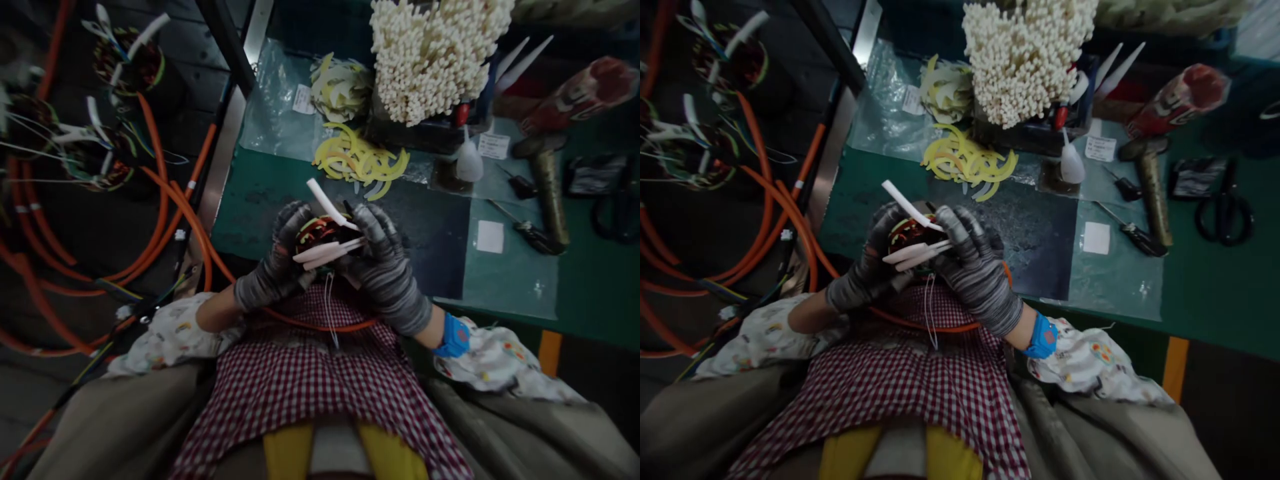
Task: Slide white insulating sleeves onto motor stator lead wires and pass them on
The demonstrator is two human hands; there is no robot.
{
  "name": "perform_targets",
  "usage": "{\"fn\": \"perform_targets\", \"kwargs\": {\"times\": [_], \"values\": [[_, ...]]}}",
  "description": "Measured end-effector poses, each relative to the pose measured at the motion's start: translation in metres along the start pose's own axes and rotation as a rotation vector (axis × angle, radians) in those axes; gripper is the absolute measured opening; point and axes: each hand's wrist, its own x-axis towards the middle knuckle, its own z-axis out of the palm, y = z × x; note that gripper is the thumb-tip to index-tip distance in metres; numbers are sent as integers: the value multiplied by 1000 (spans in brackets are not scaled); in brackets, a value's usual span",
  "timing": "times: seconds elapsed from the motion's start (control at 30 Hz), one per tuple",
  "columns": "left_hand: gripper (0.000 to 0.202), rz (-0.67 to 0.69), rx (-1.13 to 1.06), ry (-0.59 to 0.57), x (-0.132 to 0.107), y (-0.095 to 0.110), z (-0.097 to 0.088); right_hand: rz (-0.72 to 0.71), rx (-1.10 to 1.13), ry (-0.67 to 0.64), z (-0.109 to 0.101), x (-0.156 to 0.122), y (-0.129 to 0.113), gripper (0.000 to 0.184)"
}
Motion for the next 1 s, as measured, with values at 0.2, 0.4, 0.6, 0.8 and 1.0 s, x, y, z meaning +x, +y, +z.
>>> {"fn": "perform_targets", "kwargs": {"times": [0.2,0.4,0.6,0.8,1.0], "values": [[89,181,138,69,1,7,19,166,291,-131,14,-8,27,89],[94,152,80,-56,3,13,11,218,371,-232,7,-12,35,97],[100,70,35,35,4,16,21,263,259,-150,4,-14,21,90],[96,-81,155,181,11,27,38,263,316,-208,-7,-9,23,69],[95,-152,161,195,25,39,50,266,310,-300,-13,-14,63,73]]}}
